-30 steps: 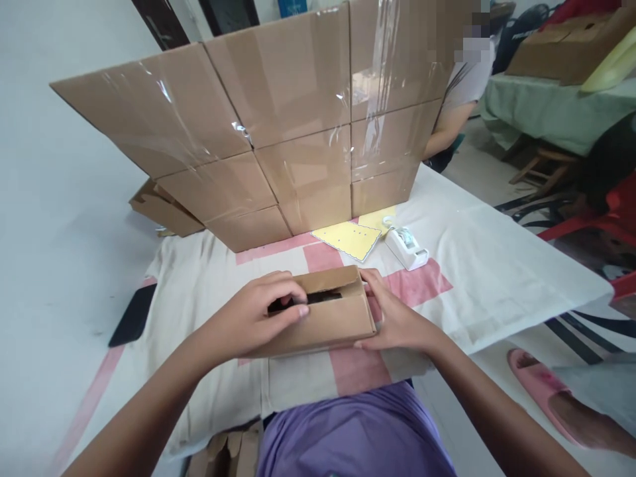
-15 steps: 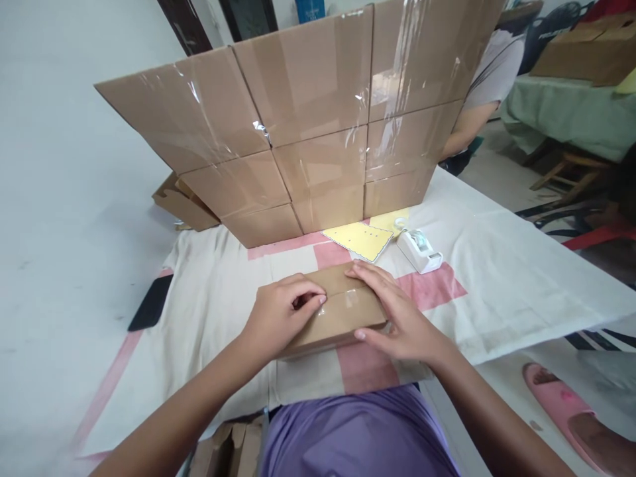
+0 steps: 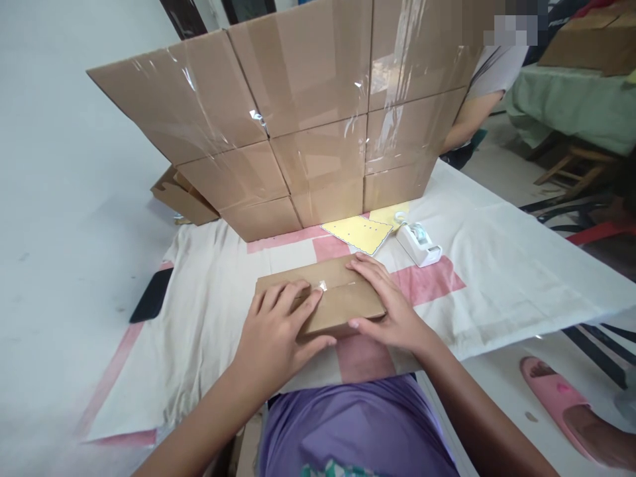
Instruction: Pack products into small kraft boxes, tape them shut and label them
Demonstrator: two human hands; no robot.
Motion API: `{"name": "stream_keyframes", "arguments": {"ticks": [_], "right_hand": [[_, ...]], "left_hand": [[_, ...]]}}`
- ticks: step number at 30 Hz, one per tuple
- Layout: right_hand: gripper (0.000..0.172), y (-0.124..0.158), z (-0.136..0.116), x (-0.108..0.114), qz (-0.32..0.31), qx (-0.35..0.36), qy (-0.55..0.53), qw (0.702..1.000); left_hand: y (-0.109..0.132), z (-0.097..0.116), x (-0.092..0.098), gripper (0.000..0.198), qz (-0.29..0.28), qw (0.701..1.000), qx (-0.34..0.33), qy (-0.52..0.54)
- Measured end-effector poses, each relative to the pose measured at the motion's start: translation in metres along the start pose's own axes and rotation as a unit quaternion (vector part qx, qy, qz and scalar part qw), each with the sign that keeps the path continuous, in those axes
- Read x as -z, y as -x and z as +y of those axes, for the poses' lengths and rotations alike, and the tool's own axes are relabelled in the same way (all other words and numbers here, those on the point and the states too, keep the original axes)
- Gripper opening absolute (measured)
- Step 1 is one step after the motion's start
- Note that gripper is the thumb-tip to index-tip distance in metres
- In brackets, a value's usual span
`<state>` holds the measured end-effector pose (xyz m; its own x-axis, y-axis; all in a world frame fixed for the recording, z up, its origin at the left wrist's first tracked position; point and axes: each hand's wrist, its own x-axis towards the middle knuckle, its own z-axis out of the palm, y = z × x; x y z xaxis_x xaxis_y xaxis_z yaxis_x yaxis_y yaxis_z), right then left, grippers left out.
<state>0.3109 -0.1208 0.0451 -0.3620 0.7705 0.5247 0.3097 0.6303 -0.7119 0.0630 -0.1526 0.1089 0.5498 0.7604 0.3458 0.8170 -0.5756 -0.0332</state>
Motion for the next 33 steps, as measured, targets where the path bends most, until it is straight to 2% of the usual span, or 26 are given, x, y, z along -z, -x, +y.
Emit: {"name": "stream_keyframes", "arguments": {"ticks": [4, 6, 9, 11, 14, 17, 20, 26, 29, 31, 33], "right_hand": [[0.093, -0.005, 0.011, 0.004, -0.051, 0.017, -0.033, 0.998], [0.084, -0.008, 0.017, 0.009, -0.083, 0.037, -0.046, 0.995], [0.074, -0.014, 0.021, 0.019, -0.089, 0.089, 0.001, 0.992], [0.072, -0.019, 0.016, 0.026, -0.106, 0.111, 0.075, 0.985], [0.072, -0.03, -0.002, 0.035, -0.192, 0.121, 0.177, 0.958], [0.076, -0.042, -0.02, 0.039, -0.268, 0.125, 0.222, 0.929], [0.084, -0.053, -0.034, 0.039, -0.3, 0.118, 0.253, 0.912], [0.093, -0.064, -0.047, 0.038, -0.342, 0.104, 0.335, 0.872], [0.091, -0.065, -0.048, 0.037, -0.349, 0.117, 0.352, 0.86], [0.09, -0.065, -0.048, 0.035, -0.351, 0.122, 0.36, 0.856], [0.091, -0.064, -0.05, 0.033, -0.346, 0.116, 0.366, 0.856]], "left_hand": [[0.007, -0.001, -0.004, 0.059, -0.007, 1.0, 0.003, -0.015], [0.007, -0.004, -0.007, 0.058, -0.001, 1.0, -0.007, -0.011], [0.006, -0.008, -0.009, 0.056, 0.011, 1.0, -0.025, -0.014], [0.005, -0.01, -0.01, 0.056, 0.019, 0.999, -0.039, -0.016], [0.005, -0.013, -0.012, 0.058, 0.024, 0.998, -0.051, -0.021], [0.006, -0.016, -0.014, 0.057, 0.029, 0.998, -0.05, -0.038], [0.007, -0.023, -0.017, 0.054, 0.05, 0.995, -0.075, -0.043], [0.007, -0.038, -0.025, 0.049, 0.147, 0.978, -0.141, -0.054], [0.013, -0.041, -0.029, 0.034, 0.222, 0.96, -0.167, -0.044], [0.022, -0.041, -0.034, 0.024, 0.264, 0.95, -0.165, -0.022], [0.033, -0.04, -0.041, 0.03, 0.291, 0.945, -0.152, -0.004]]}}
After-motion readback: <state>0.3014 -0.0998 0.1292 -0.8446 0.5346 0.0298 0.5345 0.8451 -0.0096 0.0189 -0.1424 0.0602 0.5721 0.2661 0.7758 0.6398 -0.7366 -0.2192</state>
